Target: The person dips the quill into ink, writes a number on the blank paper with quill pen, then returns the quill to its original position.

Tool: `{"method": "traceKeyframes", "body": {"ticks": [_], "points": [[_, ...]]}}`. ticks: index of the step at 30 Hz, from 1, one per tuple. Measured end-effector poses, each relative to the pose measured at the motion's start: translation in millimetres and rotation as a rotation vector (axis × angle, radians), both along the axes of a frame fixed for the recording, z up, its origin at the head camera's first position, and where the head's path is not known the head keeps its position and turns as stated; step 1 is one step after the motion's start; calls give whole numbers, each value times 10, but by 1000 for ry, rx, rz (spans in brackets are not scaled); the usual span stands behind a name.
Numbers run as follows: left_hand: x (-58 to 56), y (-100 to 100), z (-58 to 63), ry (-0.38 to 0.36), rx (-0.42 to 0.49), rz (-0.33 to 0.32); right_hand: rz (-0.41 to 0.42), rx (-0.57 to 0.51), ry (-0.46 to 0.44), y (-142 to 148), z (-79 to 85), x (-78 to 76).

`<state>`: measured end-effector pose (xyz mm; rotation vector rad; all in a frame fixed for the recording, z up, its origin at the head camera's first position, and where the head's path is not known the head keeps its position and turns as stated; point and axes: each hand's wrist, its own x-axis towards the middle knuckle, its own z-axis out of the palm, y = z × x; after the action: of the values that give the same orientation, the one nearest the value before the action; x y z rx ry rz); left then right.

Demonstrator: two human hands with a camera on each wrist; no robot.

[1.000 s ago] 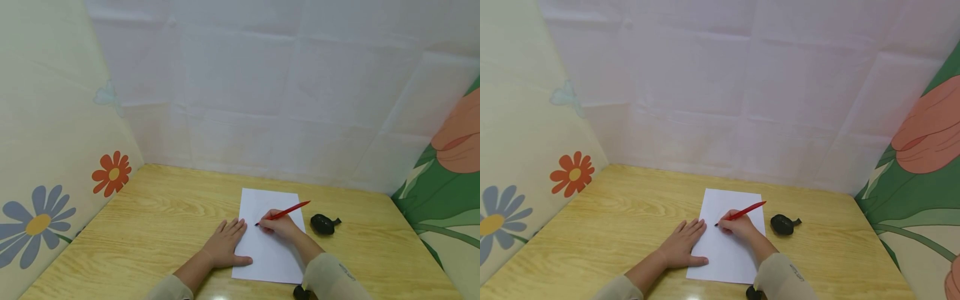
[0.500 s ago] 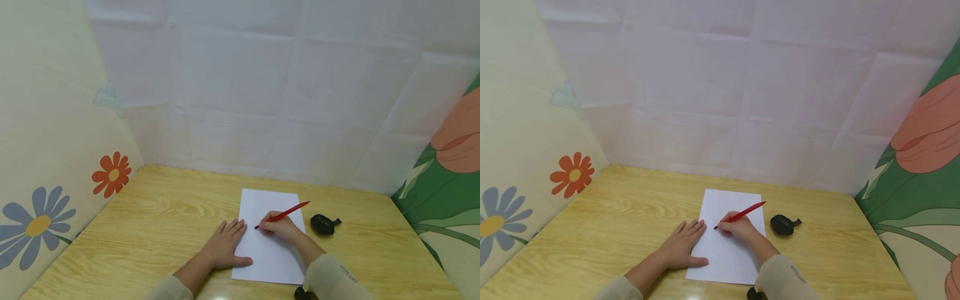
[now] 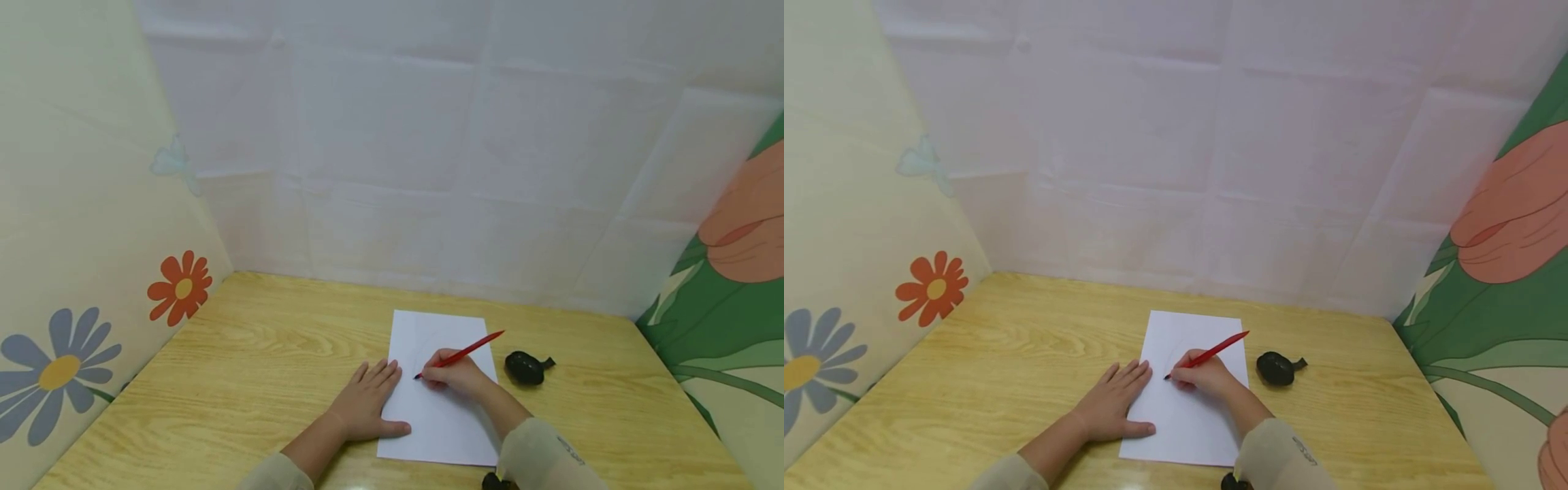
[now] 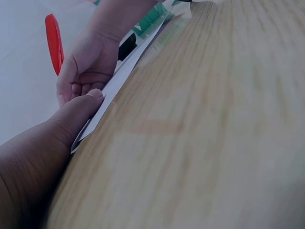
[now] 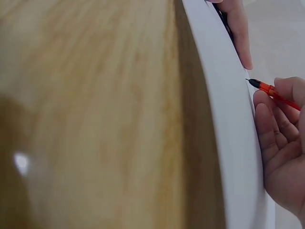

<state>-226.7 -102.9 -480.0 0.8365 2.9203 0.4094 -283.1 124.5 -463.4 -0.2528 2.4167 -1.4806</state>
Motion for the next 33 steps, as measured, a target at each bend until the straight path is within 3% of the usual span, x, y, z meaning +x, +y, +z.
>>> {"method": "traceKeyframes", "body": {"ticks": [33], "points": [[-13, 1, -4, 18, -7, 1, 122, -56, -32, 78, 2, 82]]}}
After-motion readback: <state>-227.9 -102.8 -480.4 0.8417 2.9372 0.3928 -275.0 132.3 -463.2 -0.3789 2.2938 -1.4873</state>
